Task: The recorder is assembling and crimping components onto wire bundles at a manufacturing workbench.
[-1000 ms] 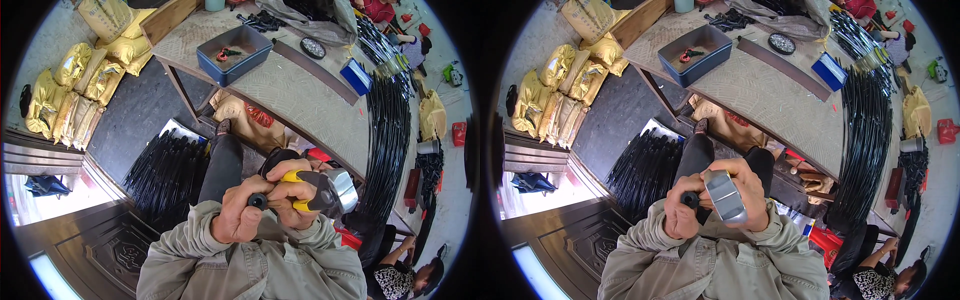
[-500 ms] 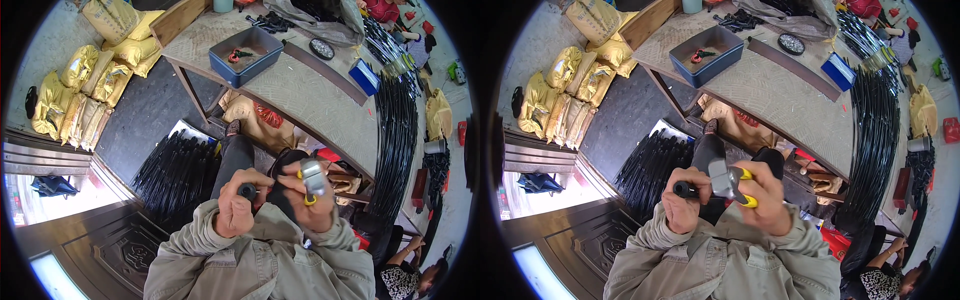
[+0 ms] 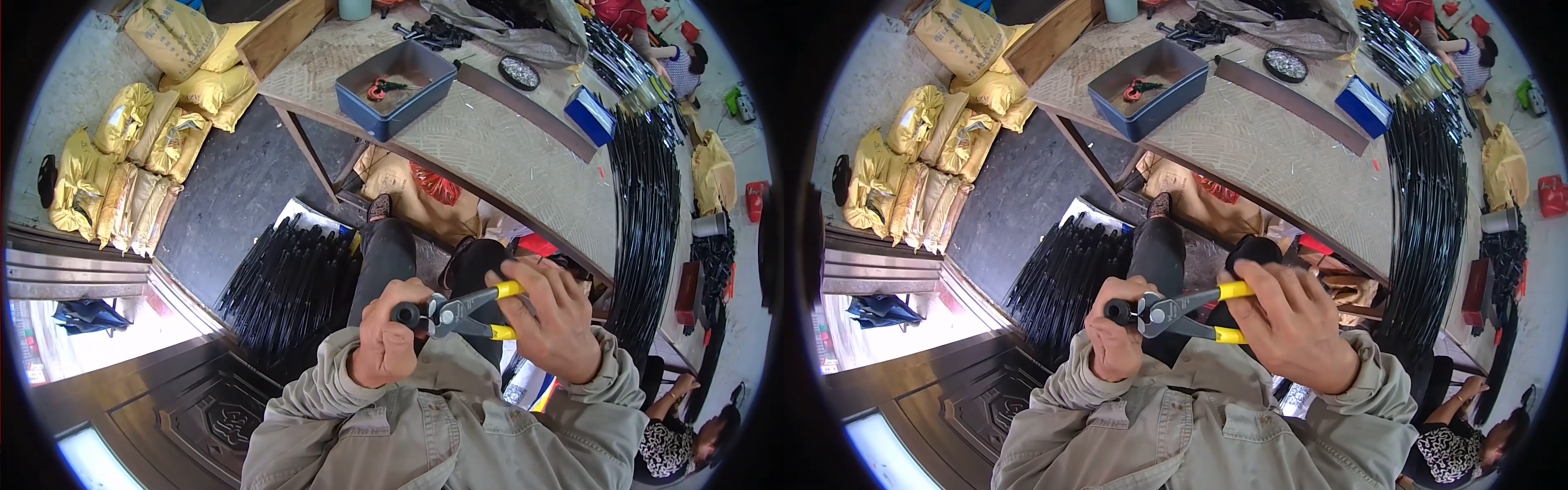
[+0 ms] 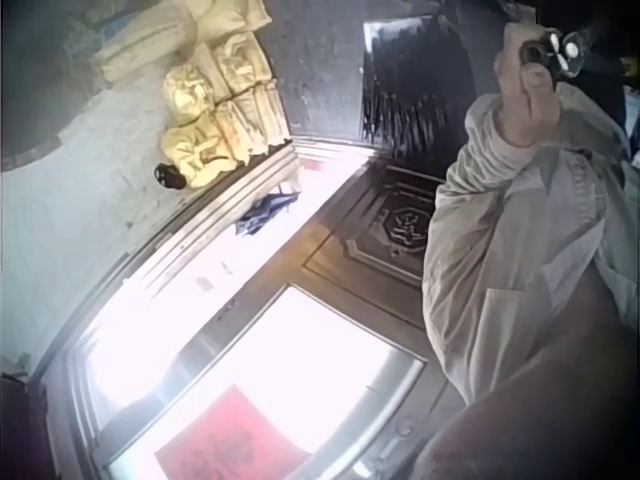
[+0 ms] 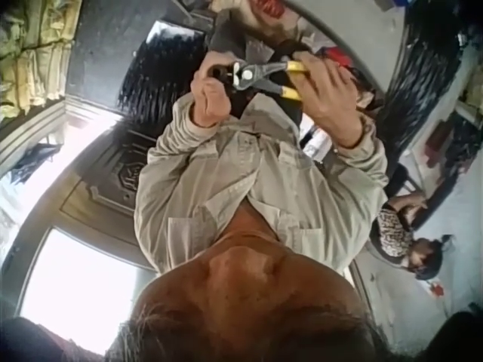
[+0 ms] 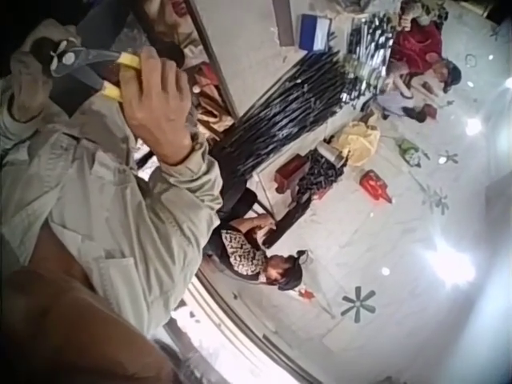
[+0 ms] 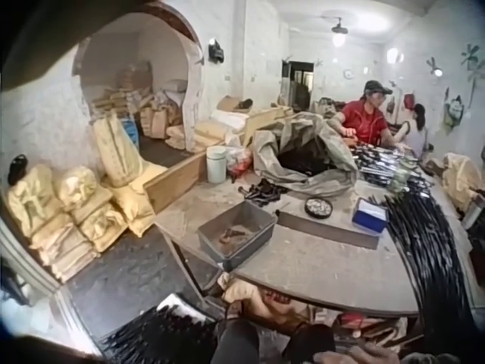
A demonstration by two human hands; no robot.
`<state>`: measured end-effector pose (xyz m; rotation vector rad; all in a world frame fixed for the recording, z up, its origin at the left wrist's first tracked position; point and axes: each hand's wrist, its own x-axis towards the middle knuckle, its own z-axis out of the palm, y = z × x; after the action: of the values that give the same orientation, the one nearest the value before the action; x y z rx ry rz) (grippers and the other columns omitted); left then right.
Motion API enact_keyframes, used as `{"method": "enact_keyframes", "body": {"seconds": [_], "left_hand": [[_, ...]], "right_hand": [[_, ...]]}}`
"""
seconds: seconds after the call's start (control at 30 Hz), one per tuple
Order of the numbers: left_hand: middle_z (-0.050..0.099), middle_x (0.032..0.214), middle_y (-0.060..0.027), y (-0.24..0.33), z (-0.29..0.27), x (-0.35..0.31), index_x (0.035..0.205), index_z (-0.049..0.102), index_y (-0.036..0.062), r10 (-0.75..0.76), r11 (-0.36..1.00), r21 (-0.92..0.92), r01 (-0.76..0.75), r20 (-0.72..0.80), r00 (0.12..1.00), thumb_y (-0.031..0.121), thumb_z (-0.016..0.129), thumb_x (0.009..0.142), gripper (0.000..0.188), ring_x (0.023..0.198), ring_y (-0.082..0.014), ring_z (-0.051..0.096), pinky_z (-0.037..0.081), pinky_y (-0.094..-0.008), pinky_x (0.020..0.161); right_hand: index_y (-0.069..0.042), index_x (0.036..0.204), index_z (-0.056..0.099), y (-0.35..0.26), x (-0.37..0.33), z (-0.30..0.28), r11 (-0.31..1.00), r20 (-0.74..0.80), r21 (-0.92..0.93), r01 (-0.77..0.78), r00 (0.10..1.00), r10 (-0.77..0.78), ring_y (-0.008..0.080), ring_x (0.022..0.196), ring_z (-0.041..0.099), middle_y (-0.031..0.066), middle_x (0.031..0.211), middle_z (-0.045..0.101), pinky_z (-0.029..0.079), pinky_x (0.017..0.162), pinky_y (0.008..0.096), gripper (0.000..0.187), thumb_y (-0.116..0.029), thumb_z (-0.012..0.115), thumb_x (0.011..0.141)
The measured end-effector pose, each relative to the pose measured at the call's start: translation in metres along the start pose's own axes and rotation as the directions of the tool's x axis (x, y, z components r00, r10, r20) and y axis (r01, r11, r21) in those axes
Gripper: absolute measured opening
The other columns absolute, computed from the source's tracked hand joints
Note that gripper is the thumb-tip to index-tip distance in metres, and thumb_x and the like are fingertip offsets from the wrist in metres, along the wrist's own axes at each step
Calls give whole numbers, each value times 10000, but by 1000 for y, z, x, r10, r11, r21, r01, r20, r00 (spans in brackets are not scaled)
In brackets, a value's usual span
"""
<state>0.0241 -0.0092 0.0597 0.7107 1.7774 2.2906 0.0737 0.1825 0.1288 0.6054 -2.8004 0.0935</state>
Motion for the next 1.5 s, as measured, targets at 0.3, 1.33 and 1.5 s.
{"method": "enact_keyframes", "body": {"seconds": [0.3, 1.33, 1.5], "left_hand": [[514, 914, -134, -3, 3, 1, 961, 493, -60, -23, 1000, -14, 22, -56, 998, 578, 271, 889, 679, 636, -117, 491, 400, -219, 516], [547, 767, -107, -6, -2, 2, 963, 535, -59, -40, 998, -39, 49, 198, 979, 620, 335, 833, 720, 591, -126, 511, 405, -230, 487], [583, 812, -90, -8, -4, 2, 1063, 514, -49, 60, 998, -12, -59, 124, 990, 490, 334, 917, 587, 570, -107, 513, 393, -209, 508]], "right_hand": [[-17, 985, 604, 3, 13, -16, 943, -3, -330, 51, 998, -55, 248, 902, 544, 117, 1059, 510, 450, 755, 385, 251, -102, 585, 750], [-14, 1137, 367, 45, 19, -43, 493, 681, 726, -478, 601, -420, 313, 821, 532, 143, 966, 485, 414, 682, 362, 370, -32, 536, 808], [-42, 1111, 405, 33, 19, -39, 572, 618, 731, -371, 716, -325, 345, 780, 552, 151, 955, 498, 431, 637, 386, 368, -9, 545, 772]]}}
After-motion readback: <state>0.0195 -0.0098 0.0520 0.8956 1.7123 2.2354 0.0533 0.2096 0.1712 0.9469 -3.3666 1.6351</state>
